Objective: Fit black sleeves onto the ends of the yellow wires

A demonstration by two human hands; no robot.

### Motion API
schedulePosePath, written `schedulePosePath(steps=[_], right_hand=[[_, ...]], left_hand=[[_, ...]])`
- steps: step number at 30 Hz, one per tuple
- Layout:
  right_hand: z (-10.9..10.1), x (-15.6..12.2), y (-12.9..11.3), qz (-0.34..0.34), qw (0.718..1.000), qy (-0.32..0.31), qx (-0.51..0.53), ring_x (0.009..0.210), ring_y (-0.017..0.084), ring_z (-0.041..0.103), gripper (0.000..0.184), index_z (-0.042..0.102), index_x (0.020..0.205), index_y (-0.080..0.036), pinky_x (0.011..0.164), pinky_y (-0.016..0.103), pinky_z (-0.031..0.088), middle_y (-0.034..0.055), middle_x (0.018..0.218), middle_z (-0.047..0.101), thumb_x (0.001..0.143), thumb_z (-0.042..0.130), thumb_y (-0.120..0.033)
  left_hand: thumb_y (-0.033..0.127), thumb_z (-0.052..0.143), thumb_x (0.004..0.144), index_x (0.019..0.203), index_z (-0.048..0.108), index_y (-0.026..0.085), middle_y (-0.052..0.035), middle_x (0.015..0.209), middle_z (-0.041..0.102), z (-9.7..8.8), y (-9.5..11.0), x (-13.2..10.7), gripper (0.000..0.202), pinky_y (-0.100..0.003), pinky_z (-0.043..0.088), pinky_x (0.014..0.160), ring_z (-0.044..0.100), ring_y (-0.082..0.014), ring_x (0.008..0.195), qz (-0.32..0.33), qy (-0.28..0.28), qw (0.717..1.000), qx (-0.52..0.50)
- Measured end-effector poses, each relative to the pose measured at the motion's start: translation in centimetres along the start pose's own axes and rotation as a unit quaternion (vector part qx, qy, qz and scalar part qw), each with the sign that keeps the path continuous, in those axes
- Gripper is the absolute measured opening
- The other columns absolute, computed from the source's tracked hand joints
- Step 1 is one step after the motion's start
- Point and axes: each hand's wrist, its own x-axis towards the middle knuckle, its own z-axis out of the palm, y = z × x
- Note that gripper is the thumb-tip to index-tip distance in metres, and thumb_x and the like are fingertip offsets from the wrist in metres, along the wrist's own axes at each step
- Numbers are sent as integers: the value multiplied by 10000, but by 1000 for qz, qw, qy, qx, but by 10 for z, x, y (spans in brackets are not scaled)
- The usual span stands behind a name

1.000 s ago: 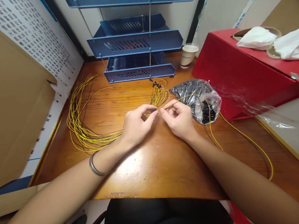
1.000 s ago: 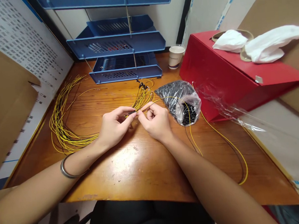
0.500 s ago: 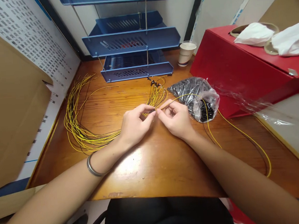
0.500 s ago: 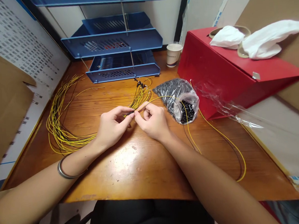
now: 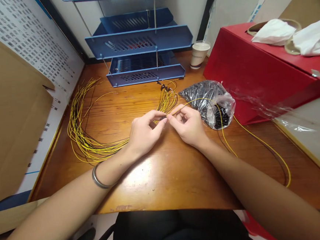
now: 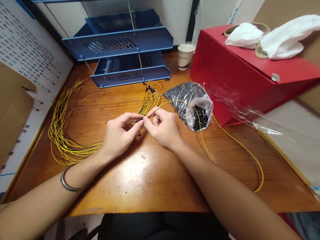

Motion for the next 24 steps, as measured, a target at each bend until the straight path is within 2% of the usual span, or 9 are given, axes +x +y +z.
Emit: schedulePosePath(steps=[6, 11, 17, 24], right_hand=[[0, 0, 1, 7, 1000, -5, 8, 453, 80, 366, 170, 552, 704, -208, 505, 261, 299, -84, 484, 421, 814, 648, -295], [0, 0, 0, 9, 1000, -13, 20, 446, 75, 354, 156, 552, 711, -206, 499, 259, 291, -90, 480, 412, 807, 651, -280], [1, 1, 1, 7, 1000, -17, 22, 441, 74, 346, 129, 567, 735, -204, 495, 255, 288, -95, 474, 405, 806, 647, -276], [-1, 1, 4, 16, 999, -27, 21, 467, 85, 390, 169, 541, 708, -212, 501, 262, 303, -71, 511, 447, 812, 646, -293]], left_hand=[[315, 673, 910, 1036, 770, 178, -52, 906, 804, 0, 0, 0, 210, -230, 551, 603, 710, -143, 664, 6, -4, 1000, -1], [305, 673, 905, 1024, 772, 179, -42, 894, 804, -1, 0, 0, 199, -231, 539, 584, 674, -126, 601, 0, -9, 1000, 10], [298, 664, 909, 1025, 772, 172, -52, 890, 802, 0, 0, 1, 202, -226, 550, 608, 733, -159, 716, 5, -17, 1000, 6], [282, 665, 913, 1031, 769, 177, -50, 939, 805, -1, 1, 1, 190, -227, 552, 627, 737, -153, 732, 7, -22, 1000, 8]])
